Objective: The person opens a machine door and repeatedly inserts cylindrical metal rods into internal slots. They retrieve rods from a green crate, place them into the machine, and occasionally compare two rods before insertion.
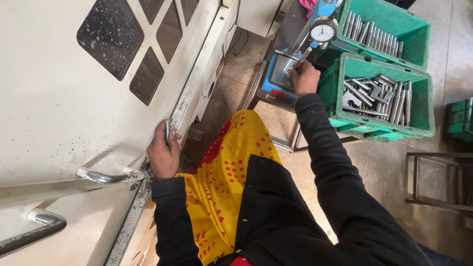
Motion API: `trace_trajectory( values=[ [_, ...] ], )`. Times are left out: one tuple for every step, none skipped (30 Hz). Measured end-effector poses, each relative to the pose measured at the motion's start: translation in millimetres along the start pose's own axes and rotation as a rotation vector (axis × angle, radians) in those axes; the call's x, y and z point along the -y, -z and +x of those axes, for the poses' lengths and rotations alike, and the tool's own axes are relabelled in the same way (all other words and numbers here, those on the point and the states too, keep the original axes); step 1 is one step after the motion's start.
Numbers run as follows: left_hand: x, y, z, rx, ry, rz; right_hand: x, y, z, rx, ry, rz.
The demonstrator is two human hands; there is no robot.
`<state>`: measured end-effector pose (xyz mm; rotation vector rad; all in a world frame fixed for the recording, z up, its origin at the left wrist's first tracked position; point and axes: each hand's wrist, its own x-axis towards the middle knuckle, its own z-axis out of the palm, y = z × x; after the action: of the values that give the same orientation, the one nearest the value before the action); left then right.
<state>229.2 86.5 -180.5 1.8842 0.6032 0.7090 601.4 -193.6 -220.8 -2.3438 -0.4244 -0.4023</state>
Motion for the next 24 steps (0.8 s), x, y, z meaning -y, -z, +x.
trace_trajectory(
  values=[
    [-0.1,-0.3,0.1,0.001,0.003,0.0,1.4,0.6,0.5,0.002,-0.002,0.004],
    [-0.2,-0.3,0.3,0.003,0.005,0.0,2.9,1.0,0.6,0.004,-0.005,0.008],
    [-0.3,-0.7,0.7,0.002,0.008,-0.004,4.0,1.5,0.8,0.004,-0.007,0.012],
    [-0.3,-0.8,1.1,0.002,0.013,-0.007,5.2,2.0,0.8,0.003,-0.011,0.017],
    [-0.4,-1.0,0.9,0.003,0.019,-0.011,6.2,2.4,0.6,0.003,-0.016,0.022],
    [-0.4,-1.2,0.9,0.004,0.02,-0.004,7.2,2.8,0.4,0.002,-0.02,0.028],
    [-0.3,-1.1,0.9,0.004,0.021,0.002,7.9,3.1,0.2,0.001,-0.025,0.032],
    [-0.4,-1.0,1.0,0.005,0.021,0.008,8.5,3.3,0.1,0.0,-0.031,0.036],
    [-0.4,-0.8,0.8,0.006,0.013,0.002,8.9,3.5,-0.1,0.0,-0.036,0.04],
    [-0.5,-0.6,0.8,0.008,0.004,-0.004,9.2,3.7,-0.2,0.001,-0.036,0.032],
    [-0.6,-0.4,0.9,0.008,-0.006,-0.011,9.3,3.8,-0.1,0.001,-0.035,0.024],
    [-0.7,-0.4,1.0,0.01,0.003,-0.009,9.2,3.8,-0.1,0.002,-0.034,0.017],
    [-1.0,-0.3,1.0,0.012,0.013,-0.006,9.0,3.8,-0.1,0.002,-0.032,0.022],
    [-1.2,-0.2,0.8,0.014,0.022,-0.002,8.6,3.7,-0.1,0.002,-0.029,0.026],
    [-1.3,-0.3,1.1,0.011,0.021,-0.007,8.3,3.5,-0.1,-0.001,-0.026,0.031],
    [-1.5,-0.5,1.3,0.008,0.02,-0.013,7.8,3.3,0.0,-0.004,-0.023,0.035],
    [-1.7,-0.5,1.0,0.007,0.021,-0.018,7.3,3.0,-0.4,-0.004,-0.022,0.038],
    [-1.9,-0.8,1.1,0.007,0.02,-0.003,6.8,2.7,-0.3,-0.007,-0.019,0.041],
    [-2.1,-0.8,1.1,0.007,0.019,0.012,6.3,2.4,-0.4,-0.008,-0.018,0.037],
    [-2.3,-0.7,1.3,0.006,0.018,0.028,6.0,2.0,-0.2,-0.009,-0.017,0.034],
    [-2.5,-0.6,0.9,0.008,0.023,0.019,5.6,1.7,-0.2,-0.008,-0.016,0.03],
    [-2.7,-0.5,0.6,0.009,0.027,0.01,5.3,1.4,-0.2,-0.011,-0.016,0.023],
    [-3.0,-0.5,1.3,0.008,0.026,-0.001,5.2,1.1,0.4,-0.017,-0.012,0.017],
    [-3.2,-0.4,1.4,0.004,0.01,-0.002,4.9,1.0,0.6,-0.02,-0.01,0.01]
  ],
)
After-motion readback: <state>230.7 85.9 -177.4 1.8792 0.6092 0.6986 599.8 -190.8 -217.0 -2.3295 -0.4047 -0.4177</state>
